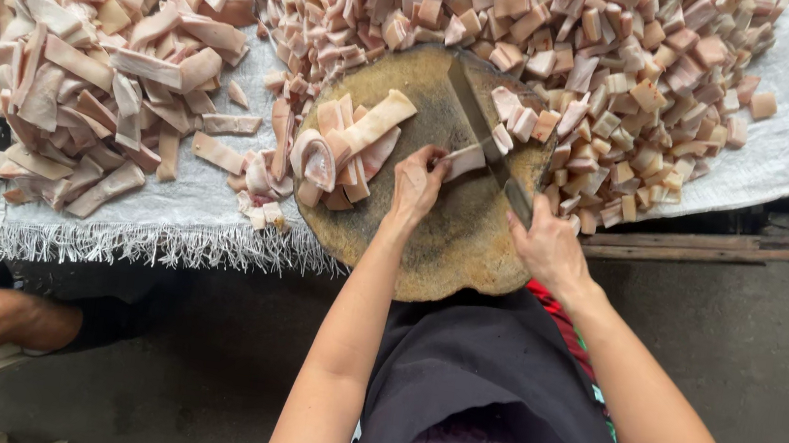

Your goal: The person is using a cleaver to chop long strips of pork skin into small cubes on a round wooden cutting board.

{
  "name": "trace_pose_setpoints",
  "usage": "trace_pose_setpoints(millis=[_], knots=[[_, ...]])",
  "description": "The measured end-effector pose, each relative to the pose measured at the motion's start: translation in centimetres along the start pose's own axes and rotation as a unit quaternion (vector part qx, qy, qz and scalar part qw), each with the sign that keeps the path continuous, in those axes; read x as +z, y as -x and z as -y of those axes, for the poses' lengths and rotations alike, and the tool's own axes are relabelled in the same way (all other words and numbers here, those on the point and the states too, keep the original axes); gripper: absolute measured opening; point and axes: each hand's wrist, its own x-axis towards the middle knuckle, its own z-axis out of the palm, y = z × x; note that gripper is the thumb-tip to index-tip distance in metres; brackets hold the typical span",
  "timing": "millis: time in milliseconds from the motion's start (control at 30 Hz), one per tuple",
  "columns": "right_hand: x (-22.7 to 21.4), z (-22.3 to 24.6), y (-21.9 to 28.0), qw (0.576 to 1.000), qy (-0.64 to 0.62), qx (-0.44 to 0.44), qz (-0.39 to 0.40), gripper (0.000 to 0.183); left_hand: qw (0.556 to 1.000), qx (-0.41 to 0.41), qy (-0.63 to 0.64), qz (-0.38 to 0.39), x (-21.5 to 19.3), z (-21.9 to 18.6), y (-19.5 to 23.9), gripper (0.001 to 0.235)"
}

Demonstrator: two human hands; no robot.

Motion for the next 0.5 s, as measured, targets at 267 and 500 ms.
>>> trace_pose_setpoints(millis=[267, 500], knots=[[-6.3, 4.7, 1.1, 0.996, -0.072, 0.014, -0.049, 0.038, 1.000, 0.016, 0.019, 0.000, 1.0, 0.6, -0.2, 0.026], [-4.1, 5.8, 1.3, 0.985, -0.096, -0.103, -0.101, 0.039, 0.996, -0.061, 0.059, -0.006, 1.5, -1.5, -0.3, 0.030]])
